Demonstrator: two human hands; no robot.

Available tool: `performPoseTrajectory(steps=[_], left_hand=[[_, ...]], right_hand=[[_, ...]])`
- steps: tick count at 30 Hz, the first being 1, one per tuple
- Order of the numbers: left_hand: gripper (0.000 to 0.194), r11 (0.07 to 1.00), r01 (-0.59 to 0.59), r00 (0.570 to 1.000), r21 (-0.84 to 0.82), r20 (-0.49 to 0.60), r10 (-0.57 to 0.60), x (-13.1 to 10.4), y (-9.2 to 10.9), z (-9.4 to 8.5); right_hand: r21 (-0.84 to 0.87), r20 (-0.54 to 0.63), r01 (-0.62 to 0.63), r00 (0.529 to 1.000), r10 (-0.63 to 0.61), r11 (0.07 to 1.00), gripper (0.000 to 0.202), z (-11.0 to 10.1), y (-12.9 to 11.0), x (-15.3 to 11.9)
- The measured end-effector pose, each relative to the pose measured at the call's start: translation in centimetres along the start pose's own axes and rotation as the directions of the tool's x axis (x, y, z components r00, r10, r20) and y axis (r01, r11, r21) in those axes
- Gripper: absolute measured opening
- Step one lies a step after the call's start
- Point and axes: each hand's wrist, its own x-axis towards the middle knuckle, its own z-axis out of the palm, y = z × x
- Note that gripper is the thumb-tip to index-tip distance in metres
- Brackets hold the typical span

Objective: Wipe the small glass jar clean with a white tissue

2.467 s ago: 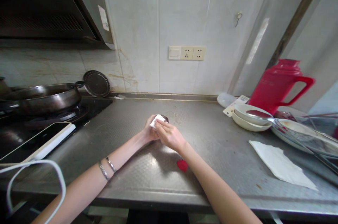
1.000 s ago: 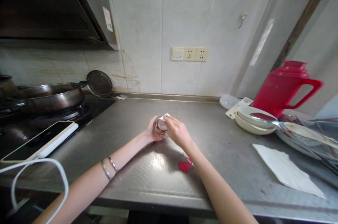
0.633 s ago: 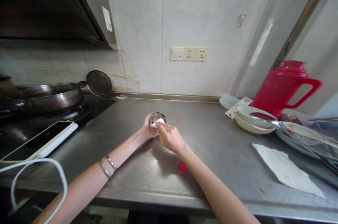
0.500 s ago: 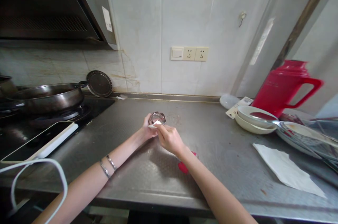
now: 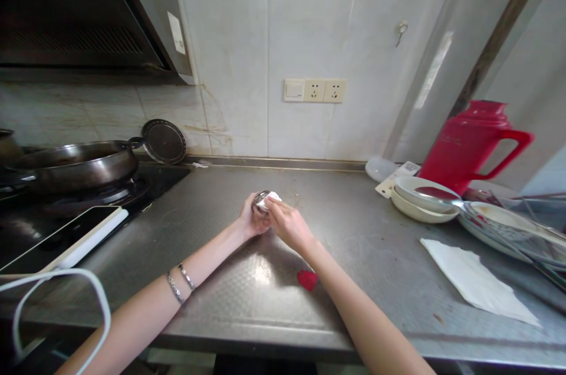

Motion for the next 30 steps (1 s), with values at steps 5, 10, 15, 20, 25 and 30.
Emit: performPoseTrajectory(steps=[5, 10, 15, 20, 25, 30], left_hand=[[0.060, 0.999, -0.043, 0.993, -0.006, -0.111, 0.042, 0.4, 0.9, -1.0], [0.076, 0.977, -0.055, 0.998, 0.205, 0.028, 0.050, -0.1, 1.6, -1.0], [0.070, 0.892, -0.170, 0.984, 0.418, 0.121, 0.130, -0.4, 1.1, -0.5], [0.067, 0.625, -0.395, 0.907, 0.674, 0.176, 0.384, -0.2, -0.1, 0.0], [0.092, 0.308, -0.575, 0.750, 0.758, 0.339, 0.567, -0.9, -0.6, 0.5], [0.105, 0.243, -0.579, 0.743, 0.778, 0.382, 0.549, -1.4, -0.8, 0.6]], right_hand=[[0.166, 0.002, -0.116, 0.993, 0.117, 0.979, 0.024, 0.4, -1.3, 0.0], [0.412, -0.108, -0.439, 0.847, 0.521, 0.799, 0.025, -0.7, -0.9, 0.7], [0.588, -0.196, -0.551, 0.614, 0.765, 0.593, 0.034, -2.1, 1.6, 1.1], [0.659, -0.093, -0.623, 0.489, 0.867, 0.422, 0.036, -2.3, 4.0, 0.7], [0.653, -0.011, -0.667, 0.466, 0.885, 0.359, 0.038, -1.9, 4.6, 0.5], [0.642, 0.078, -0.696, 0.476, 0.876, 0.320, 0.033, -1.1, 4.5, 0.4]])
